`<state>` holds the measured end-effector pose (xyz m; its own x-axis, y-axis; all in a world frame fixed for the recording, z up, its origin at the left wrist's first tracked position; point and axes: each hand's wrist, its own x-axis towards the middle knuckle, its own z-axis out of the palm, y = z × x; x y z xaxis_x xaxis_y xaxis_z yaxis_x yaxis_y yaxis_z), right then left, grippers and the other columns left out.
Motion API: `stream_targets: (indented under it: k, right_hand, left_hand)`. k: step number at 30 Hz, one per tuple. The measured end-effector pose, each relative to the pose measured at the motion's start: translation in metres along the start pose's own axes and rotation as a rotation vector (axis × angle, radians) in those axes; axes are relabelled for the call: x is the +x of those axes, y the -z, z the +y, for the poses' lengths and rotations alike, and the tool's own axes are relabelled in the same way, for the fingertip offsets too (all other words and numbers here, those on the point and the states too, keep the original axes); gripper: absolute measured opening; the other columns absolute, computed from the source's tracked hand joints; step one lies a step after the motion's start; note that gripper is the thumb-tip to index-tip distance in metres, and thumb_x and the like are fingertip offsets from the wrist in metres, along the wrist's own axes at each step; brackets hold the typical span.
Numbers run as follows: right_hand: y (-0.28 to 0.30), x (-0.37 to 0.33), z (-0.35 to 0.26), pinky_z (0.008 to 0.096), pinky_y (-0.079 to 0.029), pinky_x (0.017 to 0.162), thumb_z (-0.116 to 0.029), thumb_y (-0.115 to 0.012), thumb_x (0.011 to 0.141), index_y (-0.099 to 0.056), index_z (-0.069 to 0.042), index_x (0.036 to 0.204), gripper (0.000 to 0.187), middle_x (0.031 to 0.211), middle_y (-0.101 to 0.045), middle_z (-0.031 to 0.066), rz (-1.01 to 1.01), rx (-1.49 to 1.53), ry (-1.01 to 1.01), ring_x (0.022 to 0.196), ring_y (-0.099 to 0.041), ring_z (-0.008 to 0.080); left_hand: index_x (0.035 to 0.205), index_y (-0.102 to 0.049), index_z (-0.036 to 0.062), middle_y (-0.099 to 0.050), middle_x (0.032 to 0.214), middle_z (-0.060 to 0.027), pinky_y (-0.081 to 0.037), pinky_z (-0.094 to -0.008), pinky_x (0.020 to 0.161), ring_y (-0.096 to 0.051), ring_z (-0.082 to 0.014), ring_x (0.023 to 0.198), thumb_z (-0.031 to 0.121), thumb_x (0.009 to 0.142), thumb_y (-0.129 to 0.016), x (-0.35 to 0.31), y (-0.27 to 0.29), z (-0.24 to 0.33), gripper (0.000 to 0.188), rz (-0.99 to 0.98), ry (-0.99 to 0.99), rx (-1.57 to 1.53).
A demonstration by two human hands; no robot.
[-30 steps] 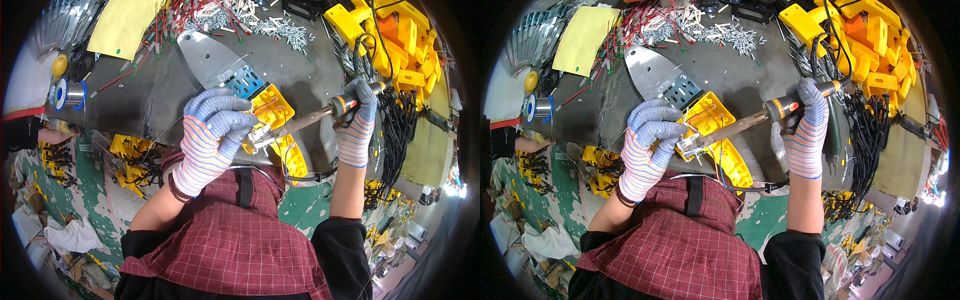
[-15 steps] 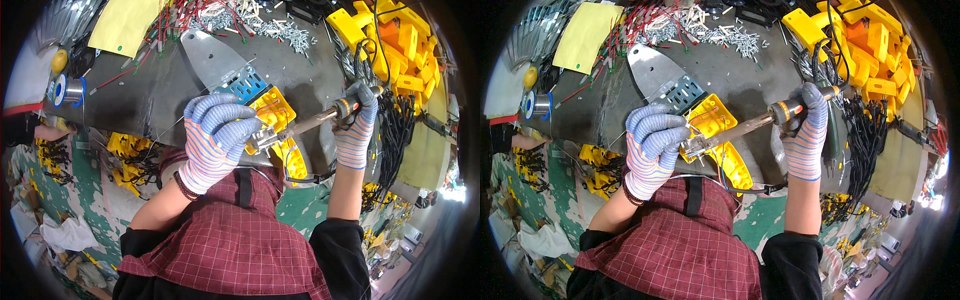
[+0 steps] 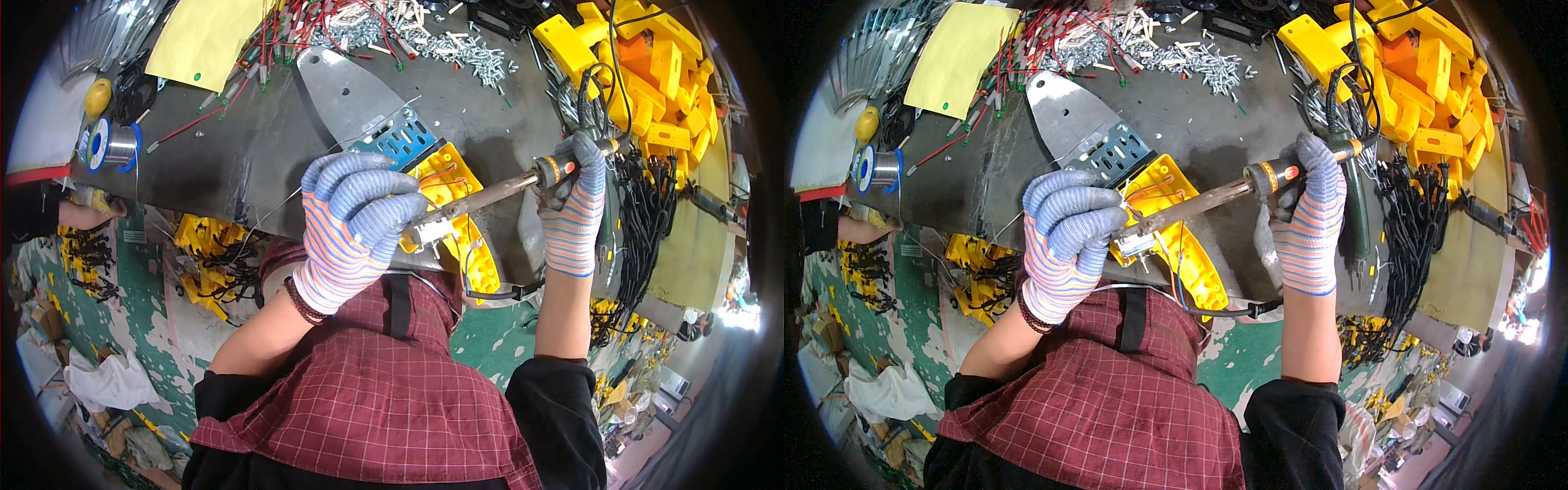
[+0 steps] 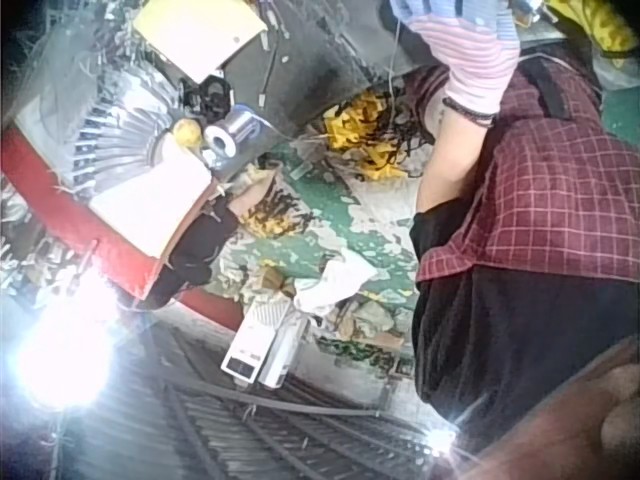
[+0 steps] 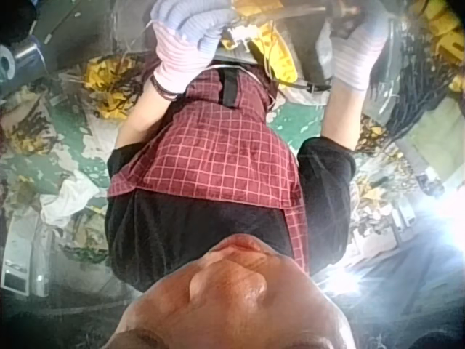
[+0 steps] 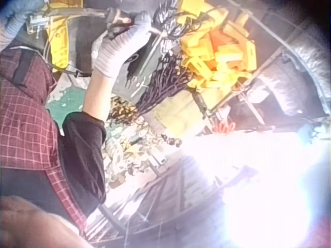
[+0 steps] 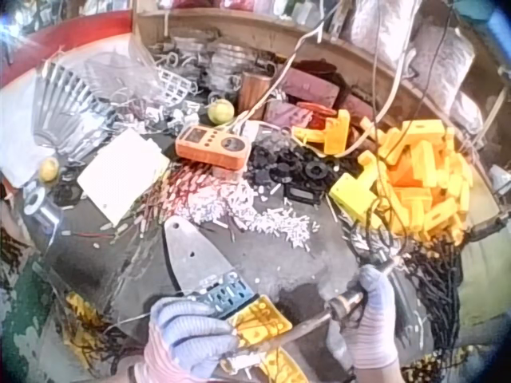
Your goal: Soldering internal wiring, assembling housing, and driving screws for a handheld power tool.
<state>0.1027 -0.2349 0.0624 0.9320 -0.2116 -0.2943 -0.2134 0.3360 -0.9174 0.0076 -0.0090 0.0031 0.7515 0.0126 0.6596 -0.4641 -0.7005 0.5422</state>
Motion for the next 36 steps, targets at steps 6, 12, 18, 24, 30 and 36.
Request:
stream_targets:
  k: [6, 12, 18, 24, 30, 36]
  right_hand:
    - [0.010, 0.005, 0.005, 0.0240, -0.049, 0.064, -0.020, -0.070, 0.084, -0.062, -0.012, 0.086, 0.012, 0.077, -0.059, -0.0018, -0.053, -0.041, -0.041, 0.068, -0.057, 0.0090]
    - [0.012, 0.003, 0.004, 0.0254, -0.050, 0.069, -0.021, -0.071, 0.082, -0.062, -0.013, 0.086, 0.013, 0.079, -0.061, -0.0017, -0.036, 0.044, -0.029, 0.072, -0.059, 0.0103]
    - [0.017, 0.004, -0.001, 0.0259, -0.050, 0.066, -0.023, -0.071, 0.081, -0.062, -0.012, 0.088, 0.016, 0.080, -0.061, -0.0011, -0.085, 0.066, -0.069, 0.070, -0.058, 0.0112]
    - [0.023, 0.004, 0.001, 0.0316, -0.052, 0.061, -0.024, -0.069, 0.084, -0.059, -0.011, 0.089, 0.017, 0.077, -0.059, 0.0008, -0.148, 0.032, 0.065, 0.063, -0.060, 0.0161]
    - [0.021, 0.003, 0.002, 0.0309, -0.053, 0.062, -0.025, -0.069, 0.084, -0.059, -0.010, 0.089, 0.018, 0.076, -0.059, 0.0015, -0.115, -0.022, 0.138, 0.066, -0.061, 0.0154]
    - [0.016, 0.004, 0.008, 0.0298, -0.054, 0.062, -0.027, -0.070, 0.083, -0.061, -0.010, 0.092, 0.021, 0.076, -0.061, 0.0014, -0.049, 0.003, 0.132, 0.066, -0.061, 0.0150]
  left_hand:
    - [0.089, -0.066, 0.0244, -0.064, 0.101, 0.0055, -0.043, -0.0430, 0.089, -0.058, -0.0214, 0.099, 0.016, 0.068, -0.070, -0.004, -0.002, 0.001, 0.022, 0.012, -0.037, 0.029]
    - [0.090, -0.066, 0.0241, -0.064, 0.101, 0.0053, -0.043, -0.0437, 0.089, -0.058, -0.0215, 0.101, 0.015, 0.069, -0.070, -0.005, -0.002, 0.001, 0.023, 0.008, -0.053, 0.053]
    - [0.090, -0.066, 0.0238, -0.064, 0.100, 0.0050, -0.043, -0.0438, 0.090, -0.058, -0.0213, 0.100, 0.016, 0.070, -0.070, -0.005, -0.003, -0.001, 0.021, 0.021, -0.034, 0.028]
    - [0.088, -0.067, 0.0229, -0.065, 0.099, 0.0045, -0.042, -0.0430, 0.091, -0.059, -0.0218, 0.099, 0.019, 0.073, -0.068, -0.002, -0.002, -0.001, 0.016, 0.003, 0.015, -0.036]
    - [0.086, -0.067, 0.0228, -0.066, 0.096, 0.0052, -0.042, -0.0428, 0.092, -0.059, -0.0211, 0.099, 0.020, 0.073, -0.067, -0.004, -0.002, -0.003, 0.013, -0.007, 0.005, -0.022]
    - [0.085, -0.067, 0.0232, -0.066, 0.096, 0.0063, -0.043, -0.0429, 0.093, -0.058, -0.0203, 0.100, 0.017, 0.071, -0.069, -0.006, -0.002, -0.003, 0.015, 0.004, -0.037, 0.023]
